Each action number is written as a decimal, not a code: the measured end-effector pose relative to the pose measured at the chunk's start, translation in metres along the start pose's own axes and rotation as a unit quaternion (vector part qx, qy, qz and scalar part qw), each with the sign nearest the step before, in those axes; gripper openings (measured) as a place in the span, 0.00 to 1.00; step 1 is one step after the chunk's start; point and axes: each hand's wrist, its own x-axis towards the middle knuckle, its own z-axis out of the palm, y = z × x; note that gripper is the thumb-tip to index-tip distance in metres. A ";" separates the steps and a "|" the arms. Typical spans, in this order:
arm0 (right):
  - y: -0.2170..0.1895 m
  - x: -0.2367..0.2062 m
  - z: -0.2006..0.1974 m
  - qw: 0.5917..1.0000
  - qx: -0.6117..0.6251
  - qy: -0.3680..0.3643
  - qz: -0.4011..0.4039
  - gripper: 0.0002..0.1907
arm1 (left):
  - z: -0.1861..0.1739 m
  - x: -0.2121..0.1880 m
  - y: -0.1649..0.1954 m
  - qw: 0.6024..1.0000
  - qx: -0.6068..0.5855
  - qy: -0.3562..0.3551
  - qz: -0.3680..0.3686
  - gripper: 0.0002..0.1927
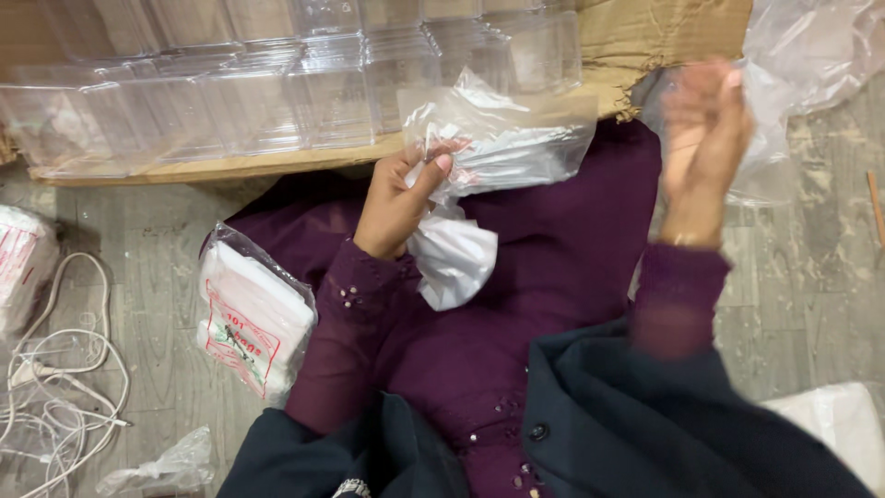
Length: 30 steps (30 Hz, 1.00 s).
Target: The person sits on the floor in front of a cardboard box of clear plastic boxes. They open a plastic bag, place a plastic box inside it, seal the bag, and set the bagged box aside, repeating this for successive boxes.
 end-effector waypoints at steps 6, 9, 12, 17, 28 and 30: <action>0.051 -0.072 0.171 0.908 -0.334 -0.252 -0.016 0.24 | -0.008 -0.018 -0.002 0.996 0.091 0.017 0.000 0.15; 0.054 -0.074 0.194 0.865 -0.440 -0.239 -0.015 0.13 | -0.019 -0.039 0.006 0.986 0.138 -0.045 0.080 0.17; 0.060 -0.076 0.191 0.878 -0.415 -0.235 0.023 0.08 | -0.036 -0.044 0.020 0.986 0.133 -0.039 0.089 0.20; 0.077 -0.084 0.180 0.889 -0.389 -0.226 0.082 0.11 | -0.041 -0.025 0.031 0.981 0.146 -0.004 0.126 0.18; 0.095 -0.086 0.176 0.949 -0.209 -0.223 0.073 0.11 | -0.054 -0.045 0.030 0.979 0.067 -0.133 0.142 0.13; 0.077 -0.095 0.175 0.824 -0.385 -0.397 0.119 0.07 | -0.071 -0.060 0.046 0.966 0.067 -0.209 0.137 0.14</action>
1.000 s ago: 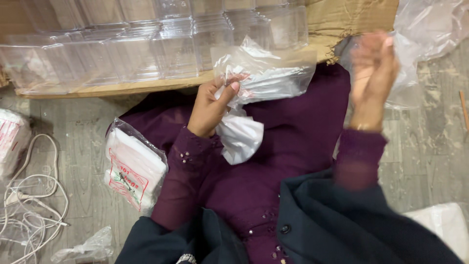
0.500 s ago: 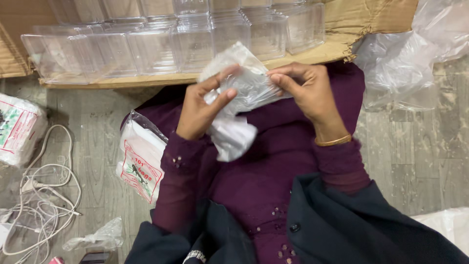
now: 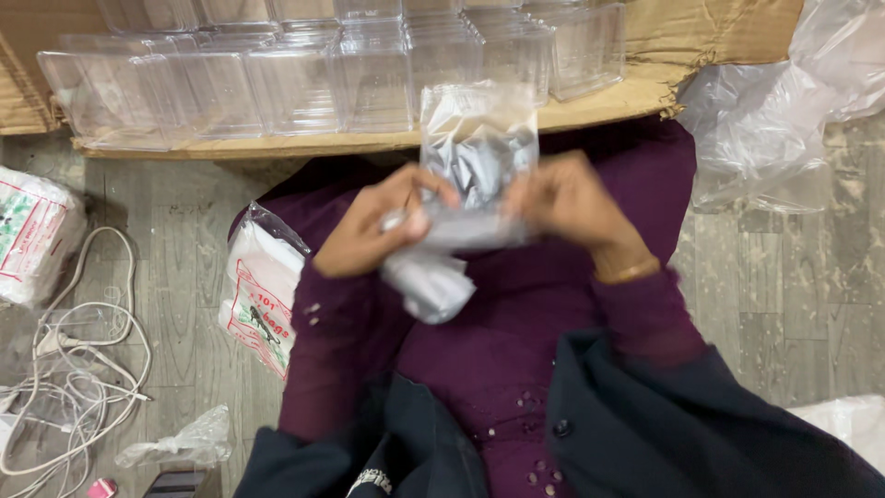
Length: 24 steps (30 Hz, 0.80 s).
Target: The person sits on the floor in front of a cardboard box of clear plastic boxes. They open a plastic bag, place a plastic box inside it, seal the bag, and set the bagged box aside, repeating this for successive boxes.
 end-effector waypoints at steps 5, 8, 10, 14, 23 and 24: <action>-0.029 -0.031 0.014 0.926 0.278 -0.145 -0.212 0.16 | -0.012 -0.022 0.014 0.987 -0.088 -0.132 -0.037 0.10; -0.013 0.041 0.001 0.883 0.393 -0.079 -0.244 0.07 | -0.039 0.006 -0.004 0.992 0.100 0.073 -0.036 0.09; 0.013 0.114 -0.013 0.905 0.327 0.036 -0.270 0.05 | -0.073 0.042 -0.023 0.950 0.193 0.239 -0.059 0.08; 0.083 0.208 -0.009 0.986 0.006 0.158 -0.056 0.10 | -0.130 0.081 -0.060 0.742 0.570 0.346 -0.067 0.09; 0.076 0.160 0.025 0.934 -0.199 0.236 -0.180 0.16 | -0.125 0.048 -0.072 0.900 0.256 0.342 -0.088 0.10; 0.069 0.141 0.024 0.935 -0.184 0.233 -0.194 0.15 | -0.118 0.043 -0.068 0.918 0.189 0.337 -0.088 0.11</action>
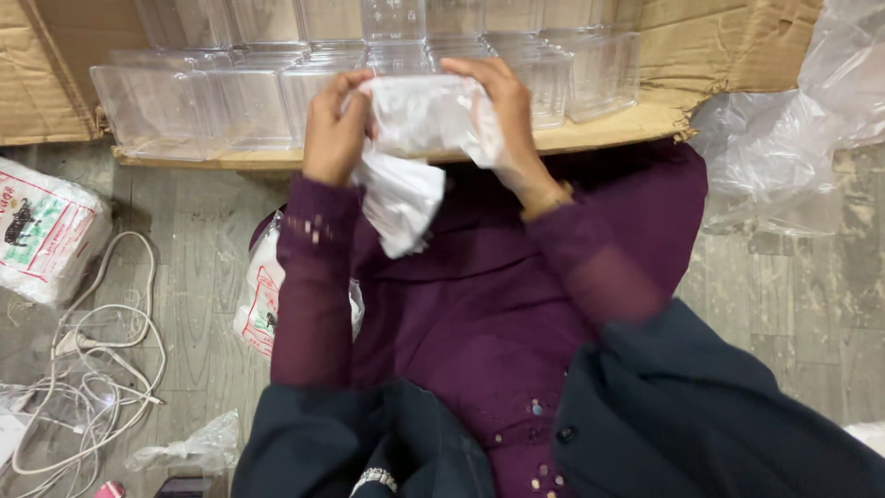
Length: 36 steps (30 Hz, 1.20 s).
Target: The person sits on the floor in front of a cardboard box of clear plastic boxes. They open a plastic bag, place a plastic box inside it, seal the bag, and set the bagged box aside, repeating this for successive boxes.
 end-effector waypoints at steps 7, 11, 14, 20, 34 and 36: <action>-0.017 -0.019 -0.014 0.977 0.056 -0.102 0.181 0.18 | 0.023 -0.047 0.002 0.995 -0.094 0.001 -0.018 0.15; 0.000 -0.007 -0.011 0.984 -0.052 -0.127 0.115 0.15 | 0.024 -0.037 -0.009 0.977 0.183 0.108 0.026 0.13; 0.012 -0.003 -0.007 0.967 -0.017 -0.139 0.211 0.14 | 0.019 -0.029 -0.016 0.945 0.304 0.115 0.026 0.10; 0.013 -0.010 0.006 0.977 -0.003 -0.075 0.201 0.16 | 0.023 -0.031 -0.010 0.922 0.365 0.124 0.028 0.10; -0.025 -0.034 0.000 0.995 -0.076 0.021 0.055 0.31 | 0.022 -0.061 0.037 0.907 0.355 0.116 0.196 0.04; -0.031 -0.034 -0.011 0.995 -0.098 0.032 0.004 0.28 | 0.020 -0.064 0.044 0.964 0.210 0.090 0.134 0.09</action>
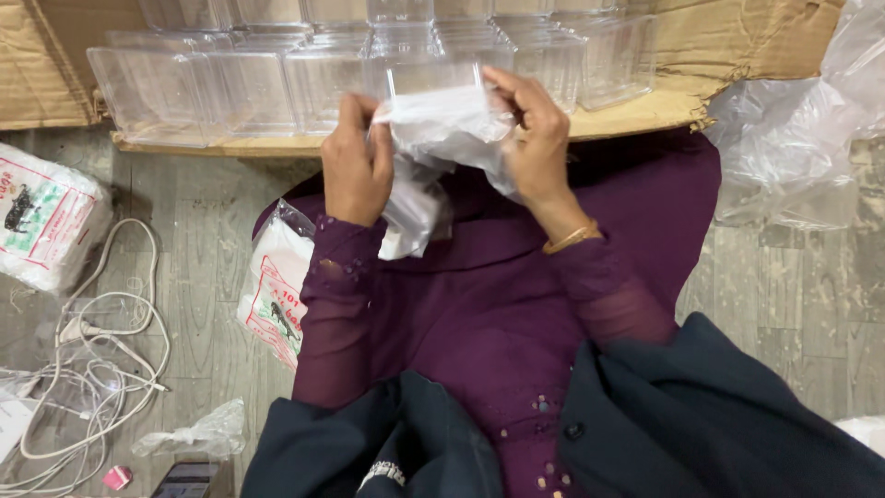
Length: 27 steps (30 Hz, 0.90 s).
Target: The person sits on the floor in front of a cardboard box of clear plastic boxes. They open a plastic bag, place a plastic box inside it, seal the bag, and set the bagged box aside, repeating this for successive boxes.
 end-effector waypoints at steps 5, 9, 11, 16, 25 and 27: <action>-0.006 -0.004 -0.015 0.994 0.074 -0.051 0.062 0.27 | 0.002 0.000 -0.010 0.963 -0.241 -0.067 -0.101 0.14; 0.003 -0.007 -0.007 0.982 0.161 -0.065 0.077 0.09 | 0.020 -0.006 -0.037 0.882 -0.453 -0.063 -0.112 0.07; 0.011 -0.009 -0.002 0.981 0.163 -0.065 0.085 0.08 | 0.025 -0.008 -0.048 0.874 -0.464 -0.072 -0.122 0.08; 0.022 -0.013 0.006 0.991 -0.053 -0.096 0.076 0.09 | 0.029 -0.018 -0.047 0.995 -0.063 -0.026 -0.070 0.08; 0.005 -0.009 -0.025 0.677 0.638 -0.174 0.324 0.29 | 0.035 0.015 0.003 0.997 -0.014 0.027 0.077 0.06; -0.010 -0.013 -0.031 0.701 0.616 -0.287 0.215 0.36 | 0.037 0.020 0.016 0.997 -0.009 -0.019 0.077 0.05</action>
